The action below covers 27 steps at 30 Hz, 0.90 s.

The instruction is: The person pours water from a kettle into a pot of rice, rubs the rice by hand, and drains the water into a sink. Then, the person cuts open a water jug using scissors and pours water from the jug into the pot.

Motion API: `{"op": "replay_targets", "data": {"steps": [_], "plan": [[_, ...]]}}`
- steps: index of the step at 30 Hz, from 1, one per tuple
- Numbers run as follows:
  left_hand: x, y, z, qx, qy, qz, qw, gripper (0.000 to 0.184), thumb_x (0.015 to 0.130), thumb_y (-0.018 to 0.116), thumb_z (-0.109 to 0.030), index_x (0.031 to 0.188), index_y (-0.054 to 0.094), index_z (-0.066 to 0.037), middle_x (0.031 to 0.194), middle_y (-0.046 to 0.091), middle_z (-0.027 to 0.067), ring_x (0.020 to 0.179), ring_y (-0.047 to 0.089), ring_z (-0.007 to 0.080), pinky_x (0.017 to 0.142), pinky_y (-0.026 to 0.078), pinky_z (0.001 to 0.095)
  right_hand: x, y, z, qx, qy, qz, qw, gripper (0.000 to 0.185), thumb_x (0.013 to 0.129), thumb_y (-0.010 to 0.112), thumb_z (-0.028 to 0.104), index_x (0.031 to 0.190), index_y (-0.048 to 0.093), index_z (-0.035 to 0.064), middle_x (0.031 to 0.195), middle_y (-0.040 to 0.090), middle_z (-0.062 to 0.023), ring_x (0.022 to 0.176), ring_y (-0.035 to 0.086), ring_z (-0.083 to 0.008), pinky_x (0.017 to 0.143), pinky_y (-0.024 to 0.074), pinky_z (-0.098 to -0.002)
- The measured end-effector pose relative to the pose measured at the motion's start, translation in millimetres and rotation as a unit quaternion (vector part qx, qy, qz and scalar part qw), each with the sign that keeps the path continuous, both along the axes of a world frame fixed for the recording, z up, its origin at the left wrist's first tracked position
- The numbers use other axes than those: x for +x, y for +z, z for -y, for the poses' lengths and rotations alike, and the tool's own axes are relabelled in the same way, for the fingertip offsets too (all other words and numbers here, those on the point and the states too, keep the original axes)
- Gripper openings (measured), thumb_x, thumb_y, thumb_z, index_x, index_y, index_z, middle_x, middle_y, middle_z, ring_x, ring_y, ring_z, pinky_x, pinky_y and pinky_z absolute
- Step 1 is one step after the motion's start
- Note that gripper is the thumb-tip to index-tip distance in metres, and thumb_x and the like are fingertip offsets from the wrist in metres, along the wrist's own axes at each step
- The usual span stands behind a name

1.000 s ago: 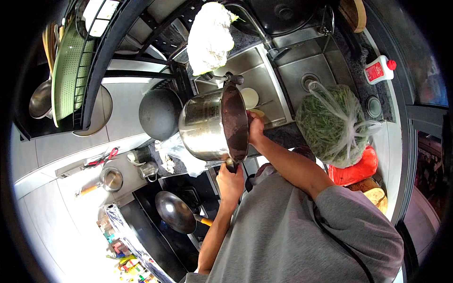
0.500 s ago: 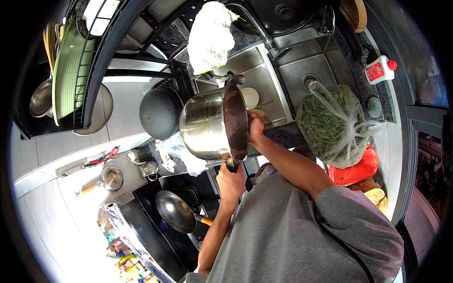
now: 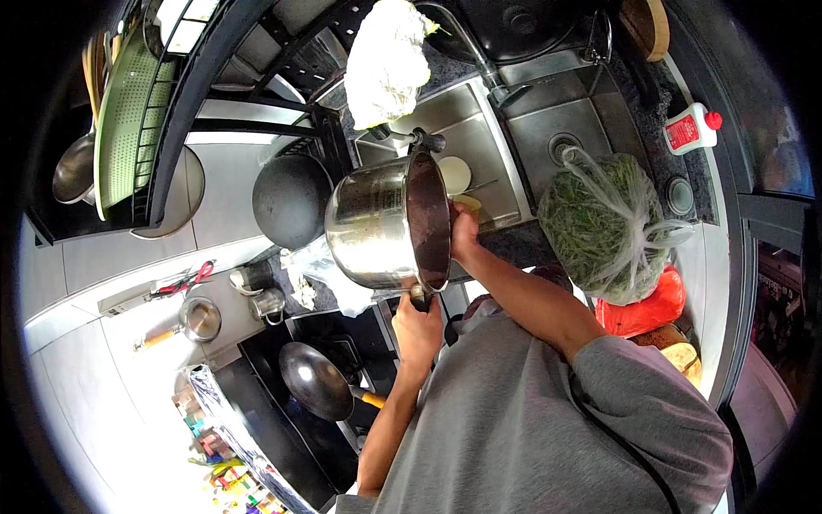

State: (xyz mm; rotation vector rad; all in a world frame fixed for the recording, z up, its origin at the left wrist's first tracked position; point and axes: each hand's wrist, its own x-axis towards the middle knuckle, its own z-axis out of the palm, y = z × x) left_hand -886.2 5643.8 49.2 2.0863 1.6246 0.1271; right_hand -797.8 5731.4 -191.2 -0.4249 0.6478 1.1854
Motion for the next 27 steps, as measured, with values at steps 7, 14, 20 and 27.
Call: {"op": "replay_targets", "data": {"steps": [7,14,20,27], "plan": [[-1.9,-1.4,-0.4,-0.017,0.003,0.009,1.000,0.025,0.081,0.067,-0.011,0.099,0.060,0.005,0.083,0.066,0.0282,0.082,0.066,0.0443,0.068,0.052,0.0448,-11.2,-34.0,-8.0,0.004,-0.010,-0.010,1.000,0.034,0.093,0.040,0.027,0.102,0.065,0.0059,0.095,0.068,-0.0100,0.083,0.063,-0.0265,0.081,0.0520,-0.0394],[-4.9,-7.1,-0.4,-0.008,0.011,0.001,1.000,0.022,0.081,0.069,-0.013,0.091,0.061,0.005,0.079,0.067,0.0256,0.077,0.069,0.0394,0.066,0.052,0.0425,-13.6,-39.5,-7.3,0.014,-0.004,-0.002,1.000,0.035,0.093,0.039,0.027,0.103,0.065,0.0053,0.096,0.069,-0.0099,0.085,0.064,-0.0273,0.081,0.0518,-0.0402],[-2.2,-4.6,0.3,0.001,0.002,0.012,1.000,0.023,0.081,0.069,-0.014,0.089,0.060,0.006,0.076,0.066,0.0256,0.076,0.068,0.0400,0.065,0.052,0.0431,-13.0,-38.5,-8.0,-0.001,-0.014,-0.006,1.000,0.036,0.094,0.038,0.028,0.103,0.064,0.0051,0.096,0.069,-0.0108,0.085,0.064,-0.0279,0.082,0.0510,-0.0411],[-1.6,-2.4,1.9,-0.013,0.006,-0.007,1.000,0.025,0.081,0.069,-0.015,0.087,0.059,0.007,0.075,0.065,0.0260,0.075,0.068,0.0413,0.065,0.052,0.0432,-14.9,-42.3,-5.4,0.015,-0.011,-0.002,1.000,0.038,0.093,0.038,0.030,0.105,0.064,0.0052,0.096,0.069,-0.0115,0.084,0.064,-0.0282,0.081,0.0514,-0.0418]]}}
